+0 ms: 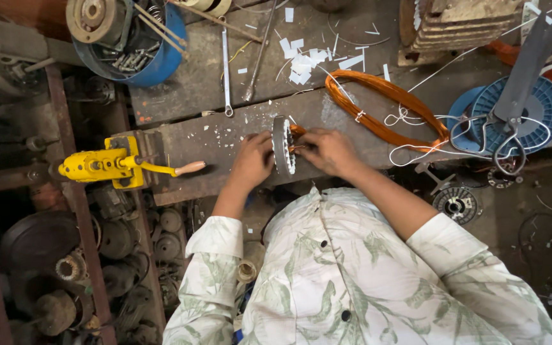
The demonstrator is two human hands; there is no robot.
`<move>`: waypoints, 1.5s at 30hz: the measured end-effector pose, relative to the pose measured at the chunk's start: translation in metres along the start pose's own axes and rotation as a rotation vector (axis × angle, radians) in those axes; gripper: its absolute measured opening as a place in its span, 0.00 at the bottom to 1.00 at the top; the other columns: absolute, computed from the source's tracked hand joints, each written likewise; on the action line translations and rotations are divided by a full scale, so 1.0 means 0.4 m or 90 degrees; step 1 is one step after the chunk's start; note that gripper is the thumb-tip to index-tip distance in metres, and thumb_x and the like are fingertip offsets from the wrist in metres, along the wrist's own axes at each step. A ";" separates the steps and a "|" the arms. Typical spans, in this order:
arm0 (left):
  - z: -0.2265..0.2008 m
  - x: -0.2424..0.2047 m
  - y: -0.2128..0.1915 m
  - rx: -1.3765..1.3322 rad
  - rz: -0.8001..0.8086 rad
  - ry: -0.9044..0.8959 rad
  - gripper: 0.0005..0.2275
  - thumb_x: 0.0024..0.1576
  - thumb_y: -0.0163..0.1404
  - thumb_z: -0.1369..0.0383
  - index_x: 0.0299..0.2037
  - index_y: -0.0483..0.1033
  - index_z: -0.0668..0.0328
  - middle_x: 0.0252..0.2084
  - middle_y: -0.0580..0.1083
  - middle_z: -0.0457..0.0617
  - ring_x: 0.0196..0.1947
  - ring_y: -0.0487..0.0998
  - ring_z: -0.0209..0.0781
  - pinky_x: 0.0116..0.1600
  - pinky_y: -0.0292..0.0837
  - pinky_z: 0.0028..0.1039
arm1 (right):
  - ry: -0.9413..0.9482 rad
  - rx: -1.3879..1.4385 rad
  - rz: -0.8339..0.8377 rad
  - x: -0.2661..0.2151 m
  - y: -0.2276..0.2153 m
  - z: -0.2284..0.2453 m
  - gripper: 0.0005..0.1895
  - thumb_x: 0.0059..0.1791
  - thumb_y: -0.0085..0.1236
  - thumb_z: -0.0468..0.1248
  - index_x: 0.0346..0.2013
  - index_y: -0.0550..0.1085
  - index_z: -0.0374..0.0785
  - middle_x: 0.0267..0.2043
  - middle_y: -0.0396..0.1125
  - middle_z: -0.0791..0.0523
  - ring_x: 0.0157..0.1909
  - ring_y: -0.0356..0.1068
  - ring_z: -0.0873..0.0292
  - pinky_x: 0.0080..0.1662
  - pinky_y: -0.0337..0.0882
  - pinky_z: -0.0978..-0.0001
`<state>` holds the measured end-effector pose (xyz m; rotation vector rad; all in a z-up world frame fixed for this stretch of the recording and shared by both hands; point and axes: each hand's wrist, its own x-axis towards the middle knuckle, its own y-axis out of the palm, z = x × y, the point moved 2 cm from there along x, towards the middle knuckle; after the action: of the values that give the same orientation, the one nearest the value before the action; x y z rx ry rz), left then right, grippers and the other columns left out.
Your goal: The person cuts a strip of white paper into small pieces using shears. They then place these pieces into the slots of a circular metal component, likely a motor stator, and press them down. Finally, they pick up a coil of orange wire and begin to wrap it around the stator.
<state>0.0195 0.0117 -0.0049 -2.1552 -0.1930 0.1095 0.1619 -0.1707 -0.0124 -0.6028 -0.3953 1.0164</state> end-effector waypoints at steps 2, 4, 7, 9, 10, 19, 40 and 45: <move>0.000 0.009 -0.001 -0.010 0.017 -0.021 0.18 0.46 0.59 0.74 0.49 0.79 0.57 0.59 0.73 0.57 0.57 0.71 0.63 0.61 0.64 0.47 | 0.018 0.002 -0.001 0.006 0.004 -0.001 0.14 0.46 0.64 0.46 0.41 0.79 0.43 0.41 0.73 0.52 0.42 0.74 0.44 0.44 0.73 0.52; 0.000 0.004 0.003 -0.016 0.013 -0.042 0.18 0.46 0.59 0.74 0.48 0.80 0.56 0.59 0.73 0.56 0.57 0.71 0.64 0.61 0.63 0.47 | 0.042 0.013 -0.005 0.003 0.012 0.009 0.13 0.45 0.64 0.44 0.40 0.78 0.42 0.40 0.73 0.52 0.42 0.74 0.44 0.44 0.73 0.53; -0.011 -0.001 0.014 -0.026 -0.021 -0.061 0.16 0.49 0.57 0.75 0.49 0.80 0.55 0.61 0.73 0.55 0.56 0.72 0.62 0.62 0.64 0.45 | 0.064 0.041 -0.021 0.004 0.010 0.026 0.13 0.43 0.65 0.41 0.41 0.77 0.41 0.42 0.73 0.52 0.42 0.74 0.44 0.43 0.73 0.53; -0.021 -0.003 0.014 -0.016 -0.013 -0.058 0.16 0.50 0.55 0.76 0.49 0.80 0.54 0.56 0.74 0.52 0.56 0.74 0.58 0.63 0.65 0.44 | 0.058 0.066 -0.024 -0.004 0.003 0.029 0.13 0.43 0.65 0.40 0.40 0.77 0.41 0.44 0.73 0.52 0.42 0.74 0.45 0.43 0.74 0.54; -0.027 -0.004 0.011 -0.011 -0.009 -0.057 0.16 0.51 0.54 0.76 0.49 0.80 0.54 0.54 0.75 0.51 0.55 0.76 0.57 0.63 0.65 0.43 | 0.034 0.054 -0.030 -0.005 -0.004 0.025 0.13 0.43 0.65 0.40 0.40 0.78 0.42 0.44 0.73 0.52 0.43 0.74 0.45 0.43 0.74 0.54; -0.072 0.004 -0.049 0.247 -0.035 0.094 0.13 0.52 0.50 0.71 0.45 0.82 0.64 0.58 0.76 0.52 0.50 0.75 0.52 0.63 0.63 0.45 | -0.034 -0.050 0.004 -0.009 -0.003 0.037 0.15 0.45 0.66 0.43 0.43 0.78 0.43 0.54 0.71 0.50 0.51 0.72 0.42 0.50 0.73 0.52; -0.061 -0.028 -0.071 -0.086 -0.078 -0.060 0.18 0.43 0.57 0.80 0.47 0.79 0.67 0.53 0.75 0.61 0.58 0.73 0.65 0.61 0.70 0.43 | 0.017 -0.031 -0.006 0.021 0.046 0.086 0.26 0.43 0.62 0.38 0.55 0.71 0.36 0.54 0.68 0.44 0.47 0.72 0.36 0.46 0.73 0.47; -0.071 -0.022 -0.073 -0.168 -0.092 -0.081 0.14 0.49 0.59 0.76 0.47 0.80 0.63 0.53 0.76 0.58 0.50 0.79 0.61 0.53 0.75 0.41 | -0.037 0.013 0.002 0.031 0.039 0.065 0.25 0.42 0.63 0.36 0.53 0.73 0.36 0.56 0.68 0.45 0.47 0.71 0.36 0.48 0.73 0.49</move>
<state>0.0122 0.0030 0.0353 -2.3898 -0.4575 0.1447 0.1424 -0.1464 -0.0018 -0.5565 -0.4344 1.0410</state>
